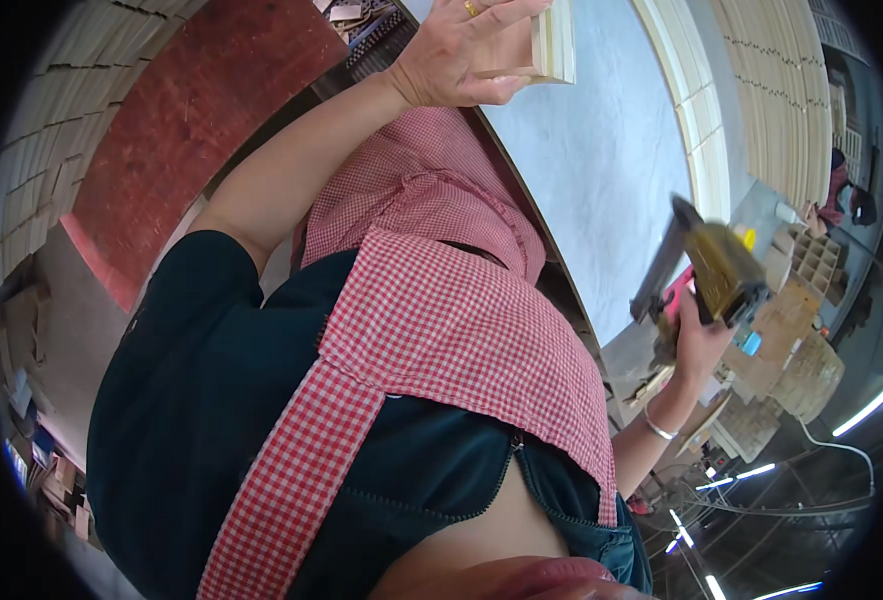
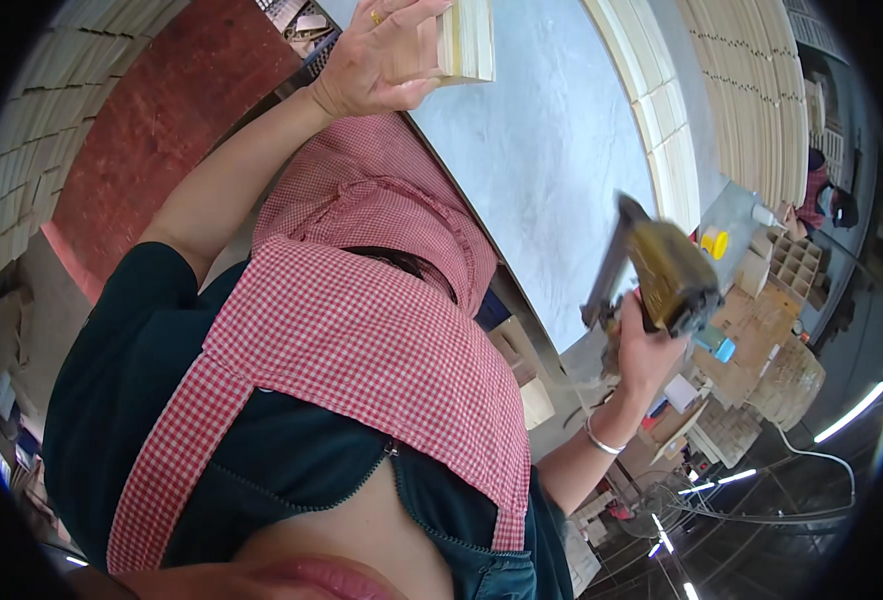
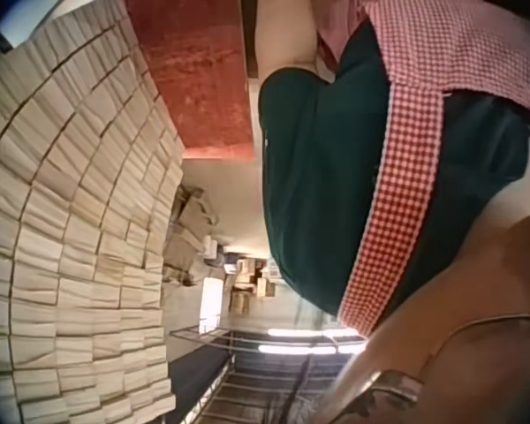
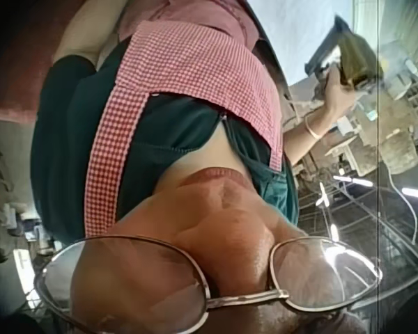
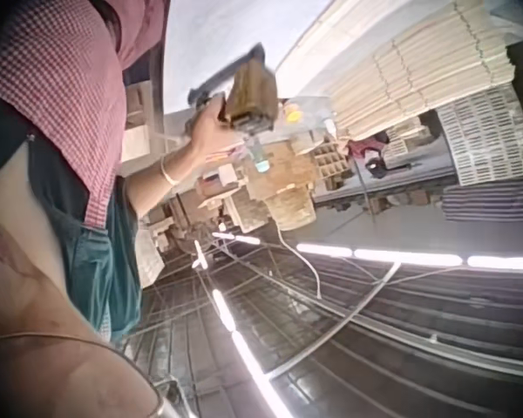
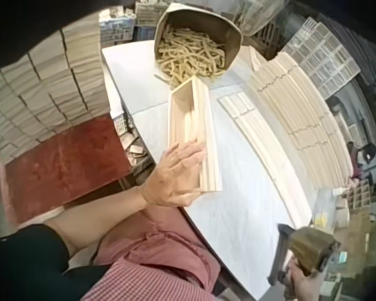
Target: Assemble wooden boxes using wooden slats, glue, and a pneumatic stapler.
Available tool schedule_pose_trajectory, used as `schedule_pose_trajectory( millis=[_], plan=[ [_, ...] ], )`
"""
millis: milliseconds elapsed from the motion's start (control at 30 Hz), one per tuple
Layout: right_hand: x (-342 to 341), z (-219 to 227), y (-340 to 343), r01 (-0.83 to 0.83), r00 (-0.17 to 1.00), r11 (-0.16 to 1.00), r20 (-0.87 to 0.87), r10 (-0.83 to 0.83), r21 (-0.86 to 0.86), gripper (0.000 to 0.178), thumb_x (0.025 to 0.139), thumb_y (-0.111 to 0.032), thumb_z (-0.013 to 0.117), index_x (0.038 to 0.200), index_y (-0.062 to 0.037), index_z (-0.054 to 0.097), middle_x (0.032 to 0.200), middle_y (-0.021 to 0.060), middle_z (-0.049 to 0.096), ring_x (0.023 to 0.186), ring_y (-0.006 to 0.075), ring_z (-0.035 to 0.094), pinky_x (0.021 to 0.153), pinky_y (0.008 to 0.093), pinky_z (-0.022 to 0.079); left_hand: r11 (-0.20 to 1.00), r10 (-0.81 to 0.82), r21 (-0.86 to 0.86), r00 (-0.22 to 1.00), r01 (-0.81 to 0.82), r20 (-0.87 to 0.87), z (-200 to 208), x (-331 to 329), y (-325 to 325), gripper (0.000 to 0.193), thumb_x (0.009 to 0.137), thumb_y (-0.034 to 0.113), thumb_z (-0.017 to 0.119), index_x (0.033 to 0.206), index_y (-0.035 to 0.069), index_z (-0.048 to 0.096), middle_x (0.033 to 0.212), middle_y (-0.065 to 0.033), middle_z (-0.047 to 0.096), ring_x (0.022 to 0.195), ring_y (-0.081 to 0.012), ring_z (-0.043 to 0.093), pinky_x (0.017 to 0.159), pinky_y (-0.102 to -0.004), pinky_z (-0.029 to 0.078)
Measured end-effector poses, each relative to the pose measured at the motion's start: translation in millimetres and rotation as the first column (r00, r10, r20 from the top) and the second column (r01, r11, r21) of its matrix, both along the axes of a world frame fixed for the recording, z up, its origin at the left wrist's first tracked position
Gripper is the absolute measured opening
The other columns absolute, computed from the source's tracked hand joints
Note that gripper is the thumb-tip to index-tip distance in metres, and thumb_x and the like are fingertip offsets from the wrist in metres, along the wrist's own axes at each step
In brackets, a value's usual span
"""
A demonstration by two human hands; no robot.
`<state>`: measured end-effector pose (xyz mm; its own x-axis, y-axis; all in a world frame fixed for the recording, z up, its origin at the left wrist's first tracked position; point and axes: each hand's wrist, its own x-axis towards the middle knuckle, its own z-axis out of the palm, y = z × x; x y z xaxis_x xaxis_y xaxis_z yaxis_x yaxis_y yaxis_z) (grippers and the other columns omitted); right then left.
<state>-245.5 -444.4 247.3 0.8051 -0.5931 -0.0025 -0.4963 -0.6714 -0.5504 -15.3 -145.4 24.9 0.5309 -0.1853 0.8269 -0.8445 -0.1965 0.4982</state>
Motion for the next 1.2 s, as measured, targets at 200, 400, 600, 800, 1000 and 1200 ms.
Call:
schedule_pose_trajectory(
  millis=[200,400,600,800,1000,1200],
  plan=[
    [72,27,73,-0.278,0.95,0.961,-0.15,0.275,-0.001,0.031,0.082,-0.007,0.083,0.107,0.0044,0.068,0.085,0.0095,0.072,0.067,0.0168,0.066,0.056,0.0254,0.053,0.998,-0.052,-0.041,0.999,0.052,-0.011,-2,-1,-4,0.083,0.077,0.035,0.075,0.15,0.005,0.047,0.155,-0.0171,0.044,0.146,-0.0367,0.039,0.118,-0.0501,0.028],
    [106,36,102,-0.422,0.873,0.903,-0.232,0.429,0.081,0.033,0.083,-0.014,0.086,0.105,0.0032,0.069,0.083,0.0088,0.071,0.065,0.0161,0.065,0.055,0.0253,0.052,0.998,-0.027,-0.051,0.999,0.026,-0.026,5,-5,-5,0.083,0.078,0.038,0.073,0.15,0.006,0.047,0.155,-0.0163,0.045,0.146,-0.0366,0.04,0.118,-0.0504,0.028],
    [110,28,94,-0.594,0.799,0.802,-0.074,0.597,0.061,0.029,0.086,-0.022,0.085,0.096,0.0009,0.069,0.061,0.0031,0.063,0.043,0.0095,0.05,0.039,0.0218,0.037,0.997,-0.018,-0.071,1.0,0.018,0.002,7,-5,-9,0.082,0.077,0.039,0.072,0.148,0.006,0.049,0.154,-0.0154,0.047,0.145,-0.0362,0.041,0.118,-0.0505,0.029],
    [113,27,94,-0.611,0.786,0.79,-0.082,0.613,0.05,0.027,0.086,-0.019,0.084,0.096,0.0007,0.069,0.063,0.0036,0.064,0.042,0.0095,0.05,0.038,0.0214,0.038,1.0,0.02,0.002,1.0,-0.02,0.006,1,-4,-9,0.081,0.076,0.039,0.072,0.147,0.006,0.051,0.153,-0.0151,0.049,0.145,-0.0359,0.042,0.118,-0.0508,0.028],
    [115,37,97,-0.388,0.867,0.911,-0.282,0.412,0.138,0.031,0.083,-0.021,0.087,0.101,0.001,0.074,0.069,0.0049,0.07,0.054,0.0116,0.061,0.046,0.0229,0.045,1.0,0.021,0.019,1.0,-0.021,-0.02,16,-6,-7,0.081,0.076,0.038,0.072,0.147,0.006,0.051,0.152,-0.0153,0.05,0.145,-0.0357,0.042,0.118,-0.0508,0.028],
    [114,39,107,-0.252,0.888,0.954,-0.353,0.295,0.162,0.029,0.084,-0.025,0.087,0.095,-0.0007,0.075,0.06,0.0011,0.064,0.046,0.0087,0.052,0.042,0.0218,0.038,1.0,-0.026,-0.014,0.996,0.025,-0.09,13,-10,-6,0.08,0.075,0.037,0.073,0.147,0.007,0.051,0.153,-0.0148,0.049,0.145,-0.0364,0.041,0.118,-0.0511,0.028]
  ],
)
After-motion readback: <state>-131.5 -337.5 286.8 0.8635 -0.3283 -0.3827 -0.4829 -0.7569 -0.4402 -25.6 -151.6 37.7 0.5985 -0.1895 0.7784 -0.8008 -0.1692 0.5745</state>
